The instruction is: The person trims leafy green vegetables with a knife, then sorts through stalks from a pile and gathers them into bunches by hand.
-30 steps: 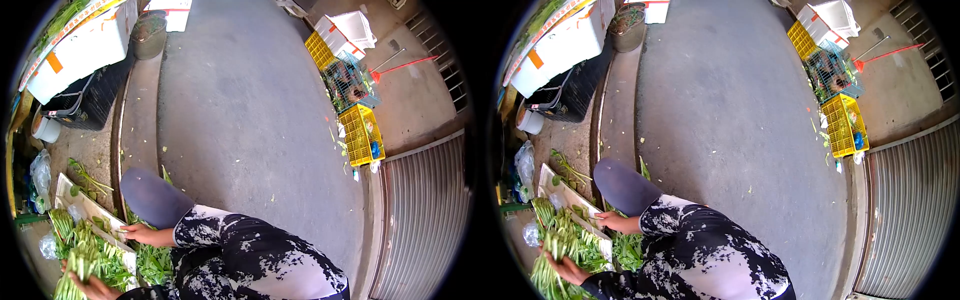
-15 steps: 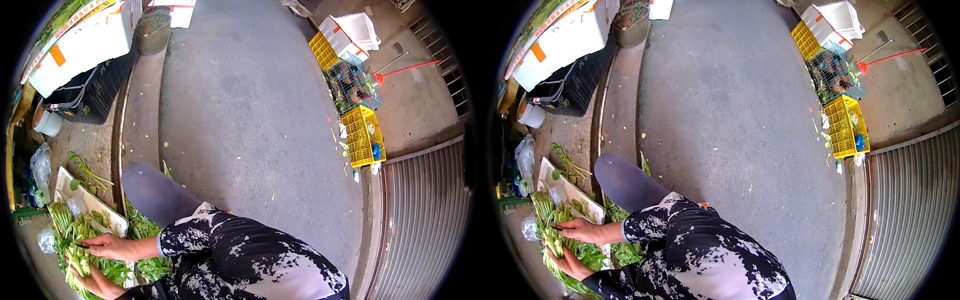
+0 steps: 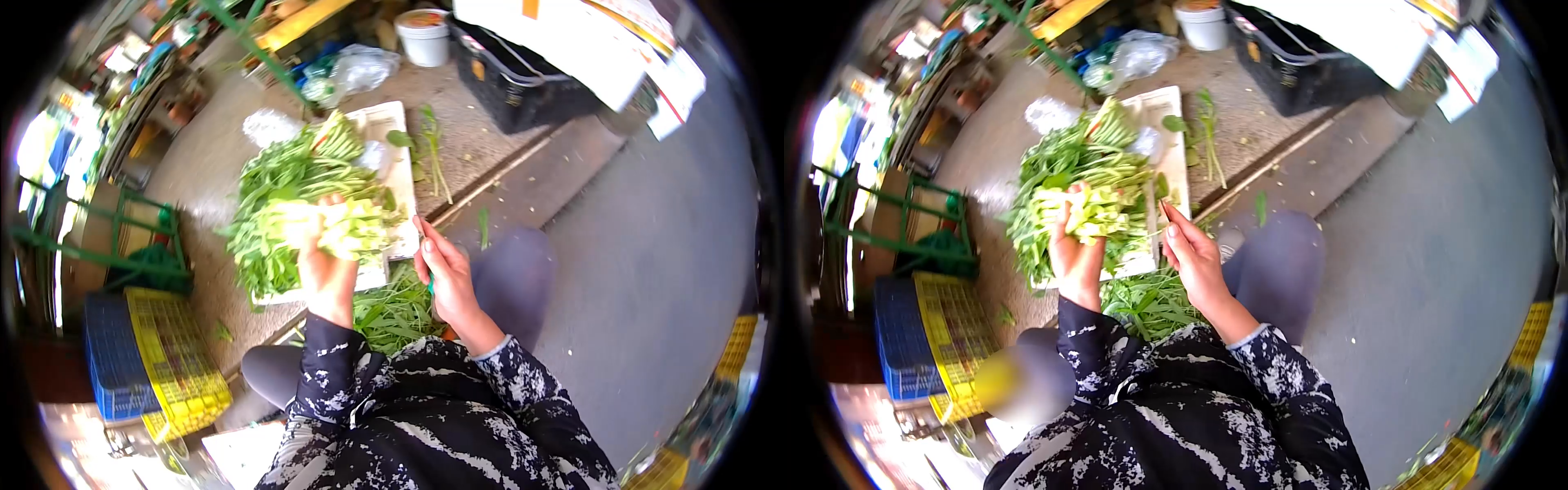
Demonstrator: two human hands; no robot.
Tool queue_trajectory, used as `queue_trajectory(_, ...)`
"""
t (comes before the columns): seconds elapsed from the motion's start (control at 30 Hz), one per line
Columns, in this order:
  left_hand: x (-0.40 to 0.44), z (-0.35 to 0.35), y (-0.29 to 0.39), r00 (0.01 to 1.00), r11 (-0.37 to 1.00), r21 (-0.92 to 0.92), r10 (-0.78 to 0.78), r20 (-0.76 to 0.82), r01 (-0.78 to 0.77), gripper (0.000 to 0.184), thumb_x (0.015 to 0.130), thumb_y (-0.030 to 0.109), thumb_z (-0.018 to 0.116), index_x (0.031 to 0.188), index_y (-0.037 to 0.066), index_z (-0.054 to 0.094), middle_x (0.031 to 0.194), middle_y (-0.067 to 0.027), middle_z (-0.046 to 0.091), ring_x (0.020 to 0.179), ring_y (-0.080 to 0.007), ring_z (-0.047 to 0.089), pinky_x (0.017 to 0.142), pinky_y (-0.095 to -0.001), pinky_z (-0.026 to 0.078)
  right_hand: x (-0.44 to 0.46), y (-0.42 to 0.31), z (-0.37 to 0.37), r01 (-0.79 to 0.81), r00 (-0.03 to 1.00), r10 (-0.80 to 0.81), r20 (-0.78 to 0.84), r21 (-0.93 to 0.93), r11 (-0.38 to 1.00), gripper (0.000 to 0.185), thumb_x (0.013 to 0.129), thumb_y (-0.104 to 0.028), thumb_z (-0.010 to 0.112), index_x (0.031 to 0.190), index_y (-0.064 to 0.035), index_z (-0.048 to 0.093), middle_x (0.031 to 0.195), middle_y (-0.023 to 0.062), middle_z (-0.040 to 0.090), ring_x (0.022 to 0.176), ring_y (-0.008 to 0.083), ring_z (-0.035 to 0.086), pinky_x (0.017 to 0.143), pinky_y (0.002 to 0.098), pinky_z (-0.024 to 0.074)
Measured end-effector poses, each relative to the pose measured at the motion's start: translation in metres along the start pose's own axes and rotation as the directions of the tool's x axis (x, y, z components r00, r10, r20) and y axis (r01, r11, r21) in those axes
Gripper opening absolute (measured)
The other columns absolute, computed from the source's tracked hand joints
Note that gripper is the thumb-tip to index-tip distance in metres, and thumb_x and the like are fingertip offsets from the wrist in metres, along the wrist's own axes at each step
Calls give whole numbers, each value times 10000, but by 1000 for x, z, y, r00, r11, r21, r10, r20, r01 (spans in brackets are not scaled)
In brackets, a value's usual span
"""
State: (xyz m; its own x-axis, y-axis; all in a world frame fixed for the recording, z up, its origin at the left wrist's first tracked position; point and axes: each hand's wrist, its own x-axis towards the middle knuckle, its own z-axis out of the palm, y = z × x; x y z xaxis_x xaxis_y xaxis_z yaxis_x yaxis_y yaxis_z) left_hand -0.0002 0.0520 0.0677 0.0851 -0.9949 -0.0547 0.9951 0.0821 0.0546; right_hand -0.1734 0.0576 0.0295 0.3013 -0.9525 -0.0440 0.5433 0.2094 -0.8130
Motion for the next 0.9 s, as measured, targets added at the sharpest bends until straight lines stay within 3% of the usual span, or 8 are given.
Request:
queue_trajectory(0.1,-5,2,4,994,998,-19,61,-93,-63,317,864,44,480,1179,8,468,1162,-100,541,1155,-226,458,1052,-460,254,-4,-1,23,129,987,-121,101,-79,988,514,909,-180,473,1348,9,283,685,-40,369,623,60,363,571,190,311)
queue_trajectory(0.37,-16,2,7,996,999,-1,34,-83,-34,352,827,36,547,1162,5,444,1157,-123,512,1146,-238,446,1023,-425,304,4,14,61,283,926,-220,306,-179,942,830,837,-208,606,1386,30,30,911,66,594,872,97,539,800,219,392)
queue_trajectory(0.47,-16,6,13,997,993,-112,-44,-67,36,307,857,56,491,1160,11,477,1134,-103,556,1142,-233,467,1026,-447,292,18,12,73,380,906,-350,239,-89,921,751,843,-214,598,1381,23,131,981,112,609,942,142,570,846,250,407)
queue_trajectory(0.6,-17,10,15,989,992,-123,-2,-148,-17,326,838,20,511,1161,7,473,1127,-101,555,1145,-236,463,1022,-435,304,22,2,56,461,886,-368,282,-448,766,504,833,-181,599,1258,26,425,1065,191,591,974,217,587,827,281,440)
queue_trajectory(0.7,-15,12,1,983,990,135,66,-171,-43,359,799,8,567,1140,-4,453,1113,-115,525,1132,-244,454,1006,-414,335,25,15,31,571,819,-493,294,-502,650,438,842,-90,564,1252,8,447,1063,167,598,941,185,589,792,290,451)
queue_trajectory(0.73,-14,10,-1,971,996,80,-7,-240,27,338,798,8,566,1121,4,464,1116,-109,523,1134,-240,452,1002,-418,342,27,39,10,577,803,-549,231,-531,620,439,861,-81,534,1281,-18,423,960,82,620,751,98,580,673,224,457)
queue_trajectory(0.8,-15,9,4,978,990,86,121,-169,-108,319,796,9,565,1101,11,471,1118,-114,523,1133,-239,456,1000,-431,344,22,28,-20,34,963,-102,-249,-264,964,422,891,-89,498,1299,-39,406,795,-21,560,553,14,426,499,153,352)
queue_trajectory(0.9,-17,23,14,977,985,101,153,-150,-139,334,800,22,569,1115,8,459,1141,-131,521,1126,-246,467,980,-443,362,16,25,-36,57,958,-160,-239,-387,920,443,920,-117,457,1344,-65,340,672,-92,360,523,4,249,445,170,184)
